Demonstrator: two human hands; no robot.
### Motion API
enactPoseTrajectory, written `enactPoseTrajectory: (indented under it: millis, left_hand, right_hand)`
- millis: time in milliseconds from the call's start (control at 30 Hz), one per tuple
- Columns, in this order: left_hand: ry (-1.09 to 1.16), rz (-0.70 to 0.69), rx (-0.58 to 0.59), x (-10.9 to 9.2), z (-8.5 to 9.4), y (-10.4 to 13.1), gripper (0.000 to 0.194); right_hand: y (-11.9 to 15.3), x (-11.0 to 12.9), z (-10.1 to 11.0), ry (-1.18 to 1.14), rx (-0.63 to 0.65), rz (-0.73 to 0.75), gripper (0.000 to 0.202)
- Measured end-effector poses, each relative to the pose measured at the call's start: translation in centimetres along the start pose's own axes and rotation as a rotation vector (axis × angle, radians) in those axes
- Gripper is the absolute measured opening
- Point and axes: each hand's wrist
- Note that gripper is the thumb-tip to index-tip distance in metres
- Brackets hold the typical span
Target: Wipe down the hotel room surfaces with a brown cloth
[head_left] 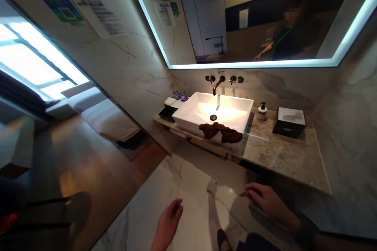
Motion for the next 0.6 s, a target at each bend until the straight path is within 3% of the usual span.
enactPoseTrajectory:
  millis: [67, 133, 200, 267, 367, 467, 533, 600]
  left_hand:
    - [-0.037, -0.209, 0.092, -6.0, 1.8, -6.4, 0.039]
    - [-0.107, -0.422, 0.170, -12.3, 1.9, -11.8, 0.037]
    - [-0.215, -0.665, 0.233, -17.7, 0.9, -16.2, 0.042]
    - [-0.373, -0.860, 0.277, -21.6, -0.9, -20.2, 0.056]
    - [-0.648, -0.979, 0.345, -24.3, -3.9, -25.9, 0.077]
    - [-0.838, -0.979, 0.543, -24.8, -6.2, -30.5, 0.060]
    - [-0.815, -0.968, 0.697, -24.7, -6.3, -33.0, 0.039]
    - [-0.590, -0.902, 0.768, -25.1, -4.6, -35.2, 0.029]
  right_hand:
    - [-1.9, 1.2, 0.2, -0.056, -0.083, -0.030, 0.042]
    - [-3.5, 1.9, 0.5, -0.122, -0.170, -0.080, 0.044]
    - [-5.0, 1.7, 0.9, -0.191, -0.255, -0.147, 0.046]
    - [-7.0, 0.8, 1.7, -0.261, -0.341, -0.205, 0.049]
    - [-11.2, -0.3, 3.8, -0.327, -0.472, -0.246, 0.053]
    - [-16.4, 0.6, 6.9, -0.326, -0.551, -0.231, 0.054]
    - [-19.6, 1.9, 9.2, -0.311, -0.583, -0.213, 0.053]
    - [-22.2, 3.0, 11.3, -0.307, -0.611, -0.210, 0.054]
Point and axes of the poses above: each hand's wrist, its own y-axis away from the middle knuckle, its own z-axis out of the back of the hand, x = y × z, and after that the axes turned 8 degrees about x, right-handed
